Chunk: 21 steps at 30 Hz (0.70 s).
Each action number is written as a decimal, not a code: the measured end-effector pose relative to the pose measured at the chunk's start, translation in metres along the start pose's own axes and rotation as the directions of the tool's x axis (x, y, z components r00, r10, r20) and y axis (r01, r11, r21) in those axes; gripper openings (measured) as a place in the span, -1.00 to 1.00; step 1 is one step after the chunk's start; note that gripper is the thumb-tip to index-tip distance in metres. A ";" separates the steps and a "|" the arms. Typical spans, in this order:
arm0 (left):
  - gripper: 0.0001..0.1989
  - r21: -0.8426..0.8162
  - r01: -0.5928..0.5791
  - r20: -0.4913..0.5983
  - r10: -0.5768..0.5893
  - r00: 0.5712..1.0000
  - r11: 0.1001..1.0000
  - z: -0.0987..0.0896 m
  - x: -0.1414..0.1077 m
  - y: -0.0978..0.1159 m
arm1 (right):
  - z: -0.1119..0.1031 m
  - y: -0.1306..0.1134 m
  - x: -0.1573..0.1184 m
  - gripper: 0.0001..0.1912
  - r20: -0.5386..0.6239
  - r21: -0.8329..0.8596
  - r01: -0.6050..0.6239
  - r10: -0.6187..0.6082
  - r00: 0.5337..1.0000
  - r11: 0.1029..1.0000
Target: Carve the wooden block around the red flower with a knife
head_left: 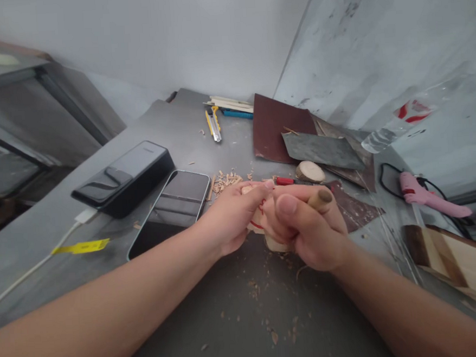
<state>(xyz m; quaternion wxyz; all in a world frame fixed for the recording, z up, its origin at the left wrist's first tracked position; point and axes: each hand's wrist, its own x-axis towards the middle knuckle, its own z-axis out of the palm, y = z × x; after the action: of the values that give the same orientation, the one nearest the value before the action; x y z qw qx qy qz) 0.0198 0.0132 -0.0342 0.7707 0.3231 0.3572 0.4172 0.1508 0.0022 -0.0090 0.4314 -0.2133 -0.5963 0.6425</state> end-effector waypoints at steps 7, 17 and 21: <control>-0.85 -0.101 0.121 -0.066 -0.128 0.990 0.988 0.003 0.002 0.002 | -0.008 -0.031 0.005 -0.39 -0.056 0.115 -0.038 0.045 0.997 0.993; -0.83 -0.101 0.112 -0.069 -0.120 0.990 0.989 0.004 0.001 0.000 | 0.002 -0.030 0.000 -0.41 -0.202 0.051 -0.050 0.059 0.978 0.997; -0.80 -0.089 0.103 -0.049 -0.107 0.993 0.991 0.002 -0.001 0.000 | 0.009 -0.026 0.000 -0.41 -0.265 -0.006 -0.009 0.007 0.964 1.000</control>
<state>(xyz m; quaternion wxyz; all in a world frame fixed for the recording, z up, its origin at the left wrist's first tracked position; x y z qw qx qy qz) 0.0210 0.0117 -0.0333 0.7948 0.2591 0.3760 0.3996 0.1513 -0.0052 0.0180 0.5039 -0.3012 -0.5346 0.6079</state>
